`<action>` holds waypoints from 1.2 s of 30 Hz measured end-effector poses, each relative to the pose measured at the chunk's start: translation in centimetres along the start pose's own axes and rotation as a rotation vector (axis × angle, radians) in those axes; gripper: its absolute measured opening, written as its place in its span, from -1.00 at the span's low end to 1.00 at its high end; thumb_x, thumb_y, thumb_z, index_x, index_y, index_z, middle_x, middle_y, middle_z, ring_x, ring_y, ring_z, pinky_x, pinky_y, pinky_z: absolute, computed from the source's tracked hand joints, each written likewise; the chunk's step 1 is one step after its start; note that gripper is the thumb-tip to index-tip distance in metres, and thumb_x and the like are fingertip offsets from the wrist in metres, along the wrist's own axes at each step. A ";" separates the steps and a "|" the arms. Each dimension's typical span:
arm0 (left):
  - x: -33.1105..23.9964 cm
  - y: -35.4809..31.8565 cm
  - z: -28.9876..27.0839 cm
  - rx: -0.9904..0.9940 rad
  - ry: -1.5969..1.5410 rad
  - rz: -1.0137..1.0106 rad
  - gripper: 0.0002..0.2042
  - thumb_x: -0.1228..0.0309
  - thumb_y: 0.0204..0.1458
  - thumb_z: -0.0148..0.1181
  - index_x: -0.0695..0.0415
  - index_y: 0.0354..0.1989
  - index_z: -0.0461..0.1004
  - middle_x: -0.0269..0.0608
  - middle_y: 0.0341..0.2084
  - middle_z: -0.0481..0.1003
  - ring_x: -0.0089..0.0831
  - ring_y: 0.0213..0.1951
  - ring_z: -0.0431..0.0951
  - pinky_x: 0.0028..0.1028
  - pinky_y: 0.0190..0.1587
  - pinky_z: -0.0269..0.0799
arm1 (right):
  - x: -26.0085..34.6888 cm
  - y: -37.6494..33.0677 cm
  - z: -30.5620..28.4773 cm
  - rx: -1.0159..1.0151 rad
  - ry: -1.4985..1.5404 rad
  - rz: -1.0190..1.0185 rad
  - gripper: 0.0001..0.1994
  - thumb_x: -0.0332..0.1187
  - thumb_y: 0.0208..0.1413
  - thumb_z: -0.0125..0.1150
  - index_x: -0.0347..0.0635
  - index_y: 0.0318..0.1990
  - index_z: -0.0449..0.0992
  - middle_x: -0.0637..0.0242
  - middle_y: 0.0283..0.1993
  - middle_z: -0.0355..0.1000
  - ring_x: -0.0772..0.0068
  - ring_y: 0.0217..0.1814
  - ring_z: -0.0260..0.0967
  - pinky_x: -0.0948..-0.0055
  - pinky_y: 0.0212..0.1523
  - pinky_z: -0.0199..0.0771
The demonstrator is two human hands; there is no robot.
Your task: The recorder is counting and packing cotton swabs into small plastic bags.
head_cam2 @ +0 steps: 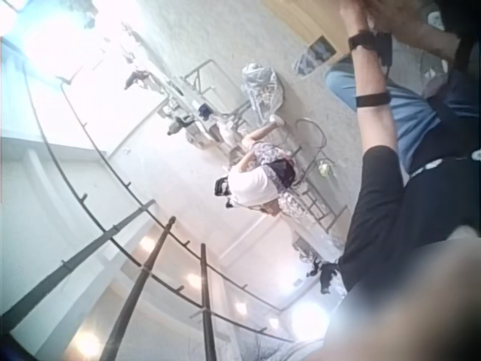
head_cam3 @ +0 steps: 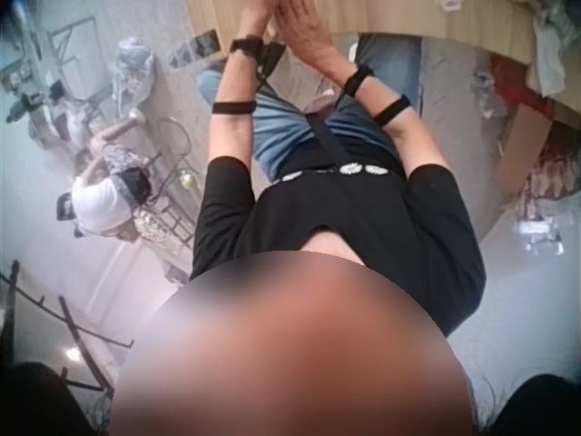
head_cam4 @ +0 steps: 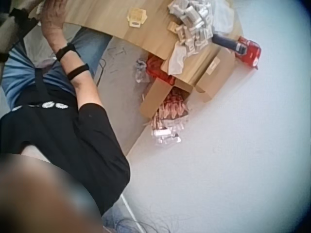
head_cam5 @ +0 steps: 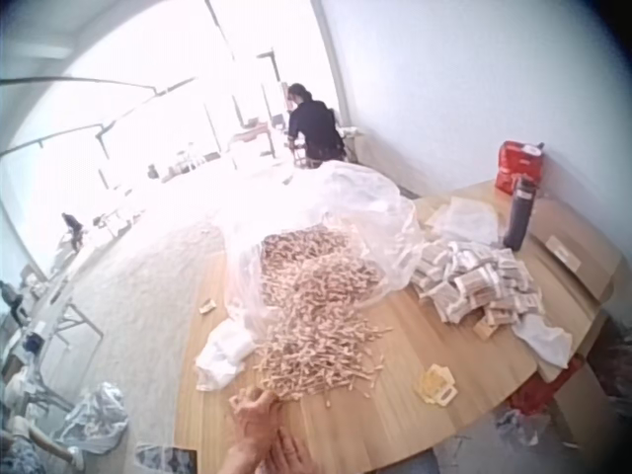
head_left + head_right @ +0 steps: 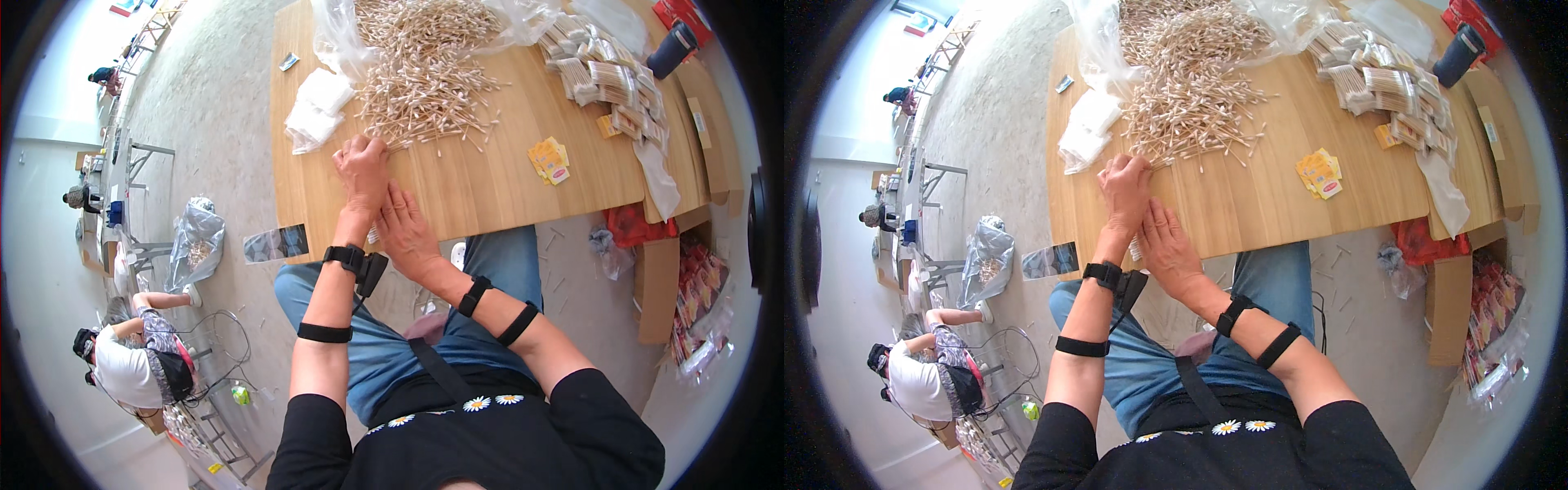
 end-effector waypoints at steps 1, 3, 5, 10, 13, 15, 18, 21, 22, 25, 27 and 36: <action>-0.1 0.0 -0.1 0.012 0.029 0.027 -0.93 0.46 -0.06 0.26 0.05 -0.37 0.56 -0.29 -0.39 0.50 -0.25 -0.17 0.49 -0.24 -0.06 0.24 | 0.1 0.0 0.0 0.006 0.015 -0.001 -0.50 -0.32 0.13 -0.06 -0.41 0.20 0.33 -0.15 0.36 0.14 -0.11 0.49 -0.04 0.04 0.47 -0.10; -0.2 0.2 -0.5 0.024 0.062 0.049 -0.92 0.47 -0.05 0.25 0.05 -0.36 0.57 -0.30 -0.39 0.51 -0.25 -0.17 0.50 -0.24 -0.06 0.24 | 0.3 0.0 -0.1 0.001 0.006 -0.011 -0.51 -0.32 0.13 -0.06 -0.40 0.20 0.34 -0.15 0.36 0.14 -0.11 0.49 -0.03 0.04 0.47 -0.10; -0.3 0.6 -1.1 0.002 0.027 0.051 -0.90 0.49 -0.05 0.23 0.06 -0.33 0.57 -0.21 -0.36 0.53 -0.16 -0.17 0.51 -0.24 -0.07 0.28 | 0.3 0.0 -0.1 -0.006 -0.007 -0.021 -0.51 -0.32 0.13 -0.06 -0.39 0.19 0.34 -0.15 0.36 0.14 -0.11 0.48 -0.02 0.05 0.47 -0.10; 1.4 -2.8 -3.9 -0.058 -0.358 -0.226 -0.86 0.45 0.11 0.15 0.17 -0.21 0.58 -0.18 -0.25 0.57 -0.30 -0.13 0.54 -0.35 -0.02 0.36 | 0.1 0.0 0.0 -0.039 0.036 -0.005 -0.40 -0.38 0.03 0.01 -0.48 0.27 0.22 -0.20 0.39 0.07 -0.13 0.50 -0.07 0.06 0.48 -0.14; 2.5 -7.1 -4.9 -0.016 -0.649 -0.515 -0.71 0.33 0.30 -0.03 0.28 -0.08 0.54 -0.21 -0.10 0.56 -0.49 0.00 0.49 -0.43 0.09 0.34 | -0.2 -0.2 0.2 -0.037 0.043 0.017 -0.36 -0.39 0.03 0.03 -0.47 0.31 0.16 -0.19 0.41 0.04 -0.12 0.52 -0.10 0.06 0.49 -0.19; 3.6 -10.2 -4.8 -0.198 -0.989 -0.592 -0.63 0.24 0.34 -0.10 0.32 -0.01 0.49 -0.15 -0.01 0.51 -0.41 0.08 0.45 -0.41 0.22 0.26 | 0.0 -0.1 0.0 -0.014 0.064 0.017 -0.35 -0.39 0.02 0.04 -0.46 0.31 0.15 -0.18 0.42 0.02 -0.11 0.52 -0.11 0.06 0.49 -0.20; 2.5 -11.8 -4.0 -0.212 -1.073 -0.573 -0.58 0.20 0.35 -0.14 0.35 0.07 0.42 -0.07 0.12 0.42 -0.34 0.21 0.33 -0.39 0.33 0.09 | 0.3 0.1 -0.1 0.025 0.071 0.023 -0.34 -0.39 0.02 0.05 -0.45 0.32 0.14 -0.16 0.44 0.00 -0.10 0.54 -0.15 0.07 0.50 -0.23; 0.8 -11.5 -4.1 -0.224 -1.076 -0.531 -0.55 0.18 0.35 -0.16 0.35 0.12 0.39 -0.02 0.22 0.33 -0.29 0.29 0.23 -0.36 0.36 -0.03 | 0.9 0.1 -0.1 0.071 0.024 0.062 -0.36 -0.34 0.07 0.02 -0.41 0.33 0.14 -0.12 0.45 -0.02 -0.07 0.55 -0.17 0.08 0.51 -0.25; 0.6 -11.5 -4.0 -0.228 -1.128 -0.545 -0.55 0.18 0.35 -0.17 0.35 0.14 0.36 -0.03 0.23 0.32 -0.29 0.30 0.22 -0.35 0.37 -0.04 | 1.1 0.2 0.0 0.099 -0.008 0.099 -0.38 -0.29 0.13 -0.02 -0.37 0.34 0.15 -0.09 0.46 -0.03 -0.04 0.55 -0.18 0.08 0.51 -0.27; 0.1 -11.3 -3.7 -0.239 -1.281 -0.582 -0.55 0.19 0.36 -0.19 0.33 0.21 0.29 -0.05 0.25 0.28 -0.31 0.32 0.19 -0.34 0.39 -0.06 | 1.9 0.6 1.2 -0.008 -0.050 0.186 -0.39 -0.27 0.15 -0.02 -0.38 0.34 0.14 -0.11 0.45 -0.02 -0.08 0.55 -0.19 0.08 0.51 -0.27; -0.1 -11.2 -3.5 -0.246 -1.380 -0.605 -0.54 0.20 0.36 -0.20 0.32 0.25 0.24 -0.07 0.27 0.26 -0.32 0.33 0.18 -0.33 0.40 -0.07 | 2.0 0.6 1.5 0.011 -0.084 0.184 -0.39 -0.26 0.16 -0.02 -0.38 0.33 0.15 -0.13 0.45 -0.02 -0.11 0.55 -0.20 0.07 0.51 -0.26; 1.8 -12.5 -6.1 -0.029 -0.782 -0.309 -0.48 0.61 0.03 0.00 0.30 0.25 0.28 0.05 0.30 0.22 -0.14 0.40 0.08 -0.32 0.42 -0.08 | 1.7 0.6 0.7 0.043 -0.008 0.135 -0.21 -0.37 -0.13 0.23 -0.48 0.32 0.12 -0.24 0.42 -0.04 -0.19 0.54 -0.20 0.03 0.49 -0.22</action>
Point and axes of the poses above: each hand's wrist, its own y-axis towards the middle knuckle, its own z-axis out of the palm, x = y × z, the point moved 5 cm from there along y, towards the middle knuckle
